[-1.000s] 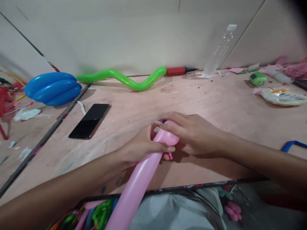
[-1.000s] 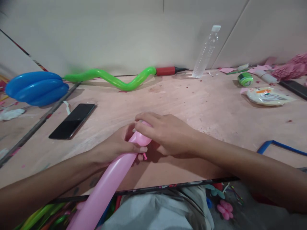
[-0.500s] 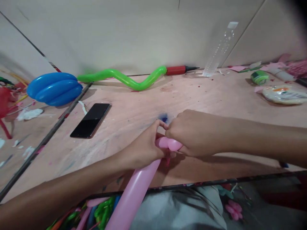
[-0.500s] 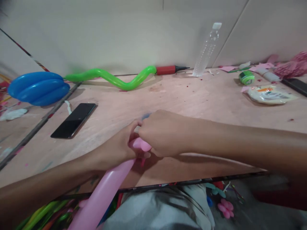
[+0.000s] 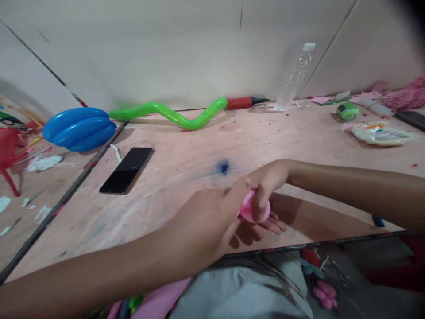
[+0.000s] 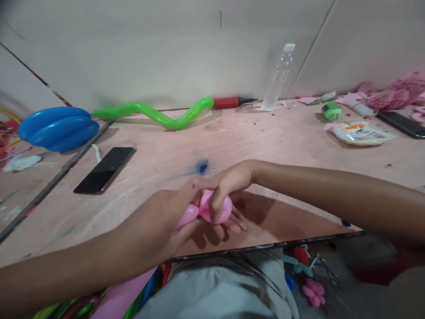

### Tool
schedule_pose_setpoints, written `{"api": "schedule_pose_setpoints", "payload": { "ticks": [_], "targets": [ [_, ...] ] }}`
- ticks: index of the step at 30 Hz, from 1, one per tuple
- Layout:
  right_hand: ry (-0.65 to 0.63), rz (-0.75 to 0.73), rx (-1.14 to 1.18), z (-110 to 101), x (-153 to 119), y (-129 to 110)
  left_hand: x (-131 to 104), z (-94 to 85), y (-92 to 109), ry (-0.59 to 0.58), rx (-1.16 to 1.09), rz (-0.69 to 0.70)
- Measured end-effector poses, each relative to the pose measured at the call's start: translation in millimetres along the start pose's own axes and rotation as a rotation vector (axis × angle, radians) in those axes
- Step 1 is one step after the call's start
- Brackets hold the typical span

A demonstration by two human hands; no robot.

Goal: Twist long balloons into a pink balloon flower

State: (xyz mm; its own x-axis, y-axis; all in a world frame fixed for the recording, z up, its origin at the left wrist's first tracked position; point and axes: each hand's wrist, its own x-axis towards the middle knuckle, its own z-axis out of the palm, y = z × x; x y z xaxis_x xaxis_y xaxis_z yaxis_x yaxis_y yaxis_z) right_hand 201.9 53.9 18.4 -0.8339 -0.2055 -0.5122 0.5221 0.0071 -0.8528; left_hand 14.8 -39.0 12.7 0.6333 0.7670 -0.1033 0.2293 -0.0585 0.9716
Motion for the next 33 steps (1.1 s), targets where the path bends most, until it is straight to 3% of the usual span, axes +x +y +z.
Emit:
{"api": "schedule_pose_setpoints", "payload": {
  "ticks": [3,8,10,13,15,19,24,28,30,33],
  "targets": [
    [0.193,-0.088,0.013,6,-3,7,7,-10.4,-1,0.04,0.035,0.012],
    [1.077,-0.42,-0.524,16,-7,21,20,-37.0,-16,0.064,-0.212,-0.066],
    [1.212,-0.522,-0.828,19,-6,25,24,-44.3,-24,0.065,-0.27,-0.067],
    [1.224,-0.521,-1.181,24,-2,28,26,-47.9,-30,0.03,-0.303,-0.055],
    [1.245,-0.501,-1.207,28,2,25,26,-46.6,-30,-0.011,-0.304,-0.06],
    [1.301,-0.432,-0.806,38,8,18,27,-38.4,-24,-0.049,-0.258,-0.108],
    [1.27,-0.323,-0.108,41,21,20,26,-26.9,-25,0.039,-0.207,-0.164],
    [1.258,-0.295,0.115,40,28,25,27,-29.8,-37,0.095,-0.224,-0.213],
    [1.285,-0.309,0.033,41,27,29,28,-34.1,-40,0.092,-0.248,-0.237],
    [1.403,-0.427,-0.448,41,21,33,27,-38.6,-40,0.025,-0.27,-0.219]
  ]
}}
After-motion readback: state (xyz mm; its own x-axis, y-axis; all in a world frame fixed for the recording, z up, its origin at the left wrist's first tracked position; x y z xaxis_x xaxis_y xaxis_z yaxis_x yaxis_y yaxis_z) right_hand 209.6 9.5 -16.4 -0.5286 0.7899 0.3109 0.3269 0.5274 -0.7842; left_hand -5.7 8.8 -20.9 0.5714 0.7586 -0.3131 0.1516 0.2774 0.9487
